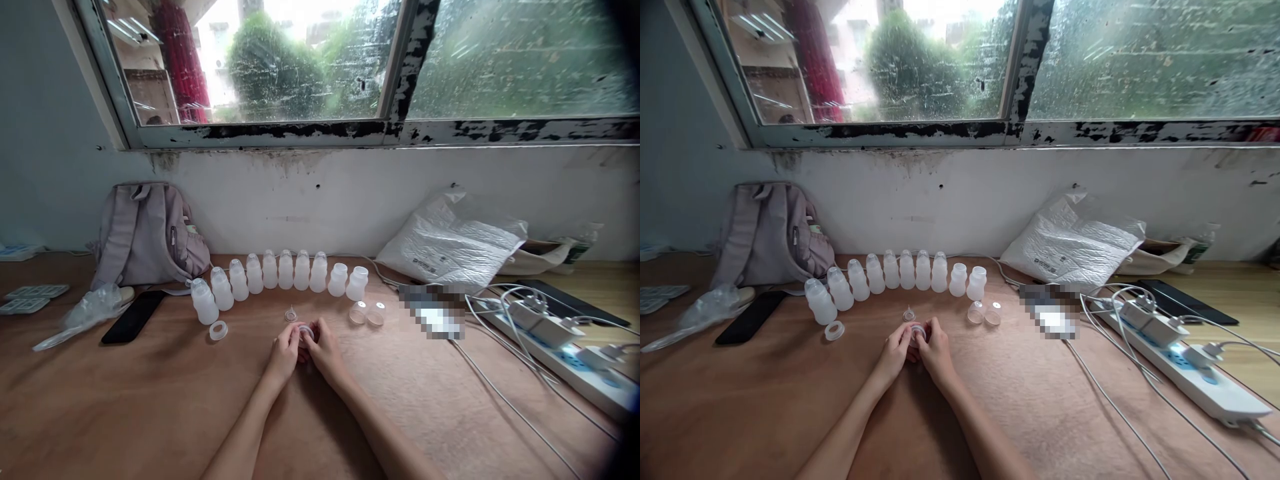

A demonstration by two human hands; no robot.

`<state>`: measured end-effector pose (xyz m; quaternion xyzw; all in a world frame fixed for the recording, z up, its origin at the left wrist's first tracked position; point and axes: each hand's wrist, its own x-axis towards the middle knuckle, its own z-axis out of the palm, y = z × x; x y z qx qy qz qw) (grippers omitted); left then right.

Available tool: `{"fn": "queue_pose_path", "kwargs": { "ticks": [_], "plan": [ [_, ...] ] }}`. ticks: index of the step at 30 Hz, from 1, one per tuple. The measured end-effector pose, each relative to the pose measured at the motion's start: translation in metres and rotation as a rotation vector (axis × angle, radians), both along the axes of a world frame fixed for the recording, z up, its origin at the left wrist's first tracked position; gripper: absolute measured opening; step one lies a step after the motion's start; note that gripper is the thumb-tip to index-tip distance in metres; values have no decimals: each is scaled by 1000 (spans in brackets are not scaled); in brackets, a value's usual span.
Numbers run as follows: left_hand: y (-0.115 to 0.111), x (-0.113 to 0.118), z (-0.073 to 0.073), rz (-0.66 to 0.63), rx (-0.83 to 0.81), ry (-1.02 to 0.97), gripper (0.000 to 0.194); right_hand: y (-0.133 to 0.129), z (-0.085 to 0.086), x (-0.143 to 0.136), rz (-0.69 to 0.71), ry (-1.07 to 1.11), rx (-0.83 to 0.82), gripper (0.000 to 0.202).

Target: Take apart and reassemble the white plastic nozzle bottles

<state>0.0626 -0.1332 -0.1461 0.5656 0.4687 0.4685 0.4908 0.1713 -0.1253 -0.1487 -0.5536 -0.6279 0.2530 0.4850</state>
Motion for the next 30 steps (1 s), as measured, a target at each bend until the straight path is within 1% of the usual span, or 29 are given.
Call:
{"fn": "queue_pose_path", "kwargs": {
  "ticks": [6, 10, 14, 18, 20, 24, 30],
  "plan": [
    [-1, -1, -3, -18, 44, 84, 31, 3, 0, 1, 12, 32, -43, 11],
    [-3, -1, -2, 4, 66, 114, 31, 5, -1, 3, 22, 50, -42, 11],
    [-4, 1, -1, 42, 102, 141, 32, 4, 0, 5, 87, 116, -18, 10],
    [-2, 0, -3, 110, 75, 164, 32, 1, 3, 5, 160, 152, -38, 17],
    [-1, -1, -5, 124, 62, 165, 32, 1, 3, 4, 146, 148, -56, 20],
    [-1, -3, -7, 145, 93, 203, 28, 3, -2, 4, 126, 138, -67, 20],
    [-2, -4, -1, 124, 80, 249, 19, 3, -4, 3, 139, 145, -92, 18]
  ]
}}
